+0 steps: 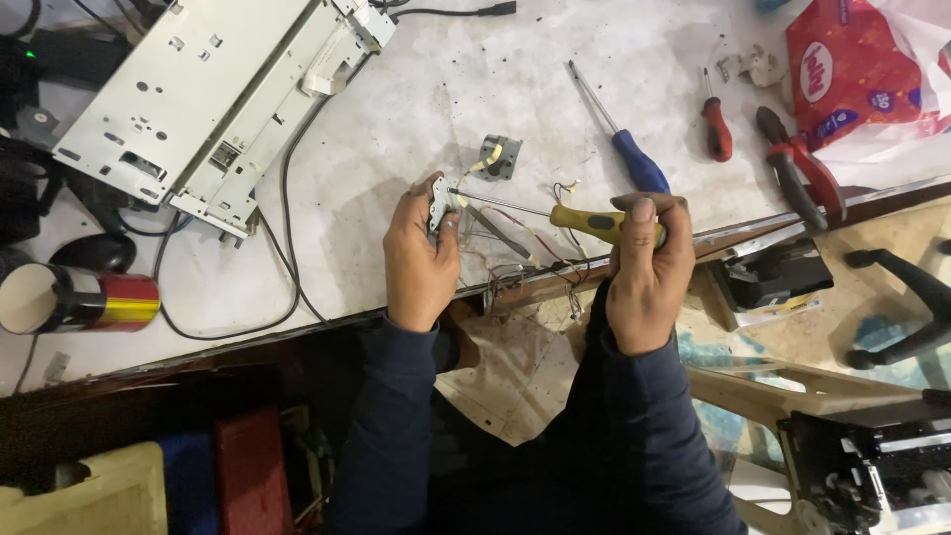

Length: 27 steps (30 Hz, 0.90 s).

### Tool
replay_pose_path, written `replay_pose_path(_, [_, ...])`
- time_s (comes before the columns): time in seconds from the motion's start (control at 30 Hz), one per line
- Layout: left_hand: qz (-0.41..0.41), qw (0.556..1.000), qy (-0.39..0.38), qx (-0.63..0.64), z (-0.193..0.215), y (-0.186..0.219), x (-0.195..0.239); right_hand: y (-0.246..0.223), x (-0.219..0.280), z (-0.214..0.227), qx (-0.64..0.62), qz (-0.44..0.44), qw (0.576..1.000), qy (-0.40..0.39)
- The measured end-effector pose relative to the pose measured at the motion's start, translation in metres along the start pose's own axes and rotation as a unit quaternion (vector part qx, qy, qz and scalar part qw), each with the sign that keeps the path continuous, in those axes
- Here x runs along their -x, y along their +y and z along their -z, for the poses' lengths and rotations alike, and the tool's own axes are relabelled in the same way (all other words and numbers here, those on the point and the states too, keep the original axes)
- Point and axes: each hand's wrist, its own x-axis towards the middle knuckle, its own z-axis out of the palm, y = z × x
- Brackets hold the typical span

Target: The person cleans a workbench with a spray bottle and cloth, then picks up small components and wires. They use a screwdriver to adjust screws on a small motor or switch assembly, manipulating the wires and component while seated at the bench.

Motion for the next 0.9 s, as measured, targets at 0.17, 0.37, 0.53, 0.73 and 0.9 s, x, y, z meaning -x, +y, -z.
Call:
replay_pose_path(0.17, [0.000, 1.000, -0.005, 0.001, -0.001, -0.004, 0.000, -0.031, 0.001, -0.005, -0.027, -0.012, 1.000, -0.011])
replay_pose_path(0.37, [-0.005, 1.000, -0.003, 0.000, -0.001, -0.004, 0.000, -0.014, 0.000, -0.005, -0.023, 0.019, 1.000, -0.008])
replay_pose_path(0.53, [-0.001, 1.000, -0.003, 0.006, -0.001, -0.003, 0.000, -0.006, 0.004, -0.001, -0.032, 0.016, 0.999, -0.016])
replay_pose_path(0.73, [-0.008, 1.000, 0.003, 0.004, -0.001, -0.001, 0.000, -0.018, 0.003, -0.005, -0.027, 0.010, 0.999, -0.015])
replay_pose_path(0.9, [-0.008, 1.000, 0.003, 0.002, -0.001, -0.002, 0.000, -0.005, 0.002, -0.004, -0.022, 0.006, 1.000, 0.000])
